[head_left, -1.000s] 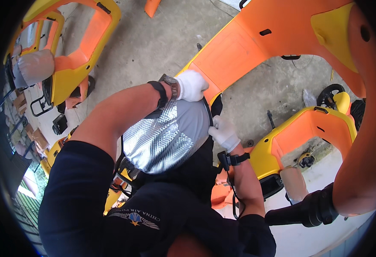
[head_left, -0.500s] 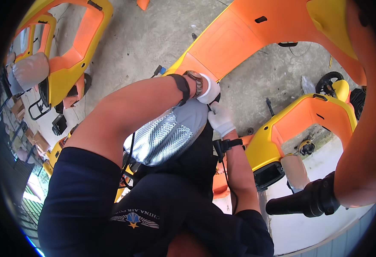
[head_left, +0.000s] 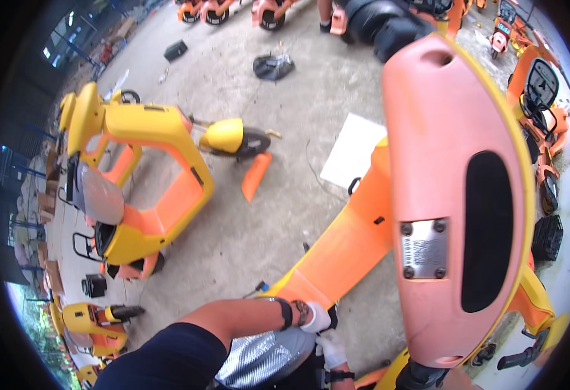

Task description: The person fits a silver insulated cover onto a scooter seat and then opens the seat compartment.

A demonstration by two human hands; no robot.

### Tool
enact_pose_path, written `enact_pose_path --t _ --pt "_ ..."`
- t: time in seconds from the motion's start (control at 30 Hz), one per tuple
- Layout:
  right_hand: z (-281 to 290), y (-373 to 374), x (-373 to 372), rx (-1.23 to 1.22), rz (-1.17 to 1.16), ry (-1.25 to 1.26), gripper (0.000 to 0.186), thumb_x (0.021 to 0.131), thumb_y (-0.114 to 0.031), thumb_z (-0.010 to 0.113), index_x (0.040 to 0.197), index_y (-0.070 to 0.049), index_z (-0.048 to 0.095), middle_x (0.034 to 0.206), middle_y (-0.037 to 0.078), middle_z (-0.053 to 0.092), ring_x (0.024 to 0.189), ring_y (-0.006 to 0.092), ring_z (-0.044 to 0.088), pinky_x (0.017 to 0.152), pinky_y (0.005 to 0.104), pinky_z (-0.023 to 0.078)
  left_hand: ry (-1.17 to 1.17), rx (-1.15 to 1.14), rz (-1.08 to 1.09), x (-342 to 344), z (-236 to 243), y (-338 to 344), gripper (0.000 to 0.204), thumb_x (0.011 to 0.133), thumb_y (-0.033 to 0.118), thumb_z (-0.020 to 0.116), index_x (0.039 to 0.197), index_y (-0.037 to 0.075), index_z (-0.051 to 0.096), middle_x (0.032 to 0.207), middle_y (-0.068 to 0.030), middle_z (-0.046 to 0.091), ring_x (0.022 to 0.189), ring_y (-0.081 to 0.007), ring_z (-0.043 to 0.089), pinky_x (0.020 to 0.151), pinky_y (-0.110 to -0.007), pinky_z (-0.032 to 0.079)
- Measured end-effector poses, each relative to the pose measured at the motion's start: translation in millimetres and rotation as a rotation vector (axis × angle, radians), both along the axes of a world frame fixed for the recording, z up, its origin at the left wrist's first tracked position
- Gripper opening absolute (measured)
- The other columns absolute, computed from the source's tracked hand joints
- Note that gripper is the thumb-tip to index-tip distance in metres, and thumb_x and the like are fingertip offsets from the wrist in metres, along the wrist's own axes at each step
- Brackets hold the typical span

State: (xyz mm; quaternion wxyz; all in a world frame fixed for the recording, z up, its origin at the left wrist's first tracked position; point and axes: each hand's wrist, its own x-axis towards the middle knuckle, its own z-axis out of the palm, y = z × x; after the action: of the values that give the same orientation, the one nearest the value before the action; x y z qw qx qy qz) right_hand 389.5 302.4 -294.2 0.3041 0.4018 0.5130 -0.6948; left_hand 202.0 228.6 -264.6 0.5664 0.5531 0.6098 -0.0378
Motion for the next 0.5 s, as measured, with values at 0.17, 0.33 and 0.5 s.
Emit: enact_pose_path --t 0.17,0.33,0.5 --pt "-46.1 -0.6 18.5 -0.319 -0.237 -0.012 0.021 0.085 -0.007 0.062 0.102 0.000 0.052 0.073 0.009 0.058 0.053 0.0175 0.058 0.046 0.0333 0.051 -0.063 0.014 -0.144 4.9 -9.6 8.2 0.024 0.082 0.023 0.057 0.097 0.009 0.072 0.090 -0.0152 0.071 0.088 -0.0352 0.068 0.075 -0.045 0.054" --pt "-59.7 -4.6 28.4 -0.408 -0.320 -0.015 0.017 0.088 -0.008 0.061 0.101 0.000 0.054 0.071 0.007 0.057 0.052 0.0162 0.054 0.050 0.0328 0.051 -0.095 -0.042 -0.189 25.9 -30.5 11.4 0.031 0.081 0.025 0.056 0.096 0.003 0.072 0.091 -0.0182 0.071 0.087 -0.0344 0.069 0.074 -0.043 0.054" --pt "-58.6 -10.8 44.5 -0.464 -0.377 -0.027 0.015 0.089 -0.008 0.060 0.101 0.000 0.055 0.071 0.006 0.057 0.051 0.0152 0.053 0.051 0.0325 0.052 -0.045 0.097 -0.113 54.5 -93.6 -18.9 0.028 0.077 0.021 0.060 0.094 0.003 0.073 0.090 -0.0186 0.071 0.086 -0.0348 0.069 0.072 -0.043 0.055"
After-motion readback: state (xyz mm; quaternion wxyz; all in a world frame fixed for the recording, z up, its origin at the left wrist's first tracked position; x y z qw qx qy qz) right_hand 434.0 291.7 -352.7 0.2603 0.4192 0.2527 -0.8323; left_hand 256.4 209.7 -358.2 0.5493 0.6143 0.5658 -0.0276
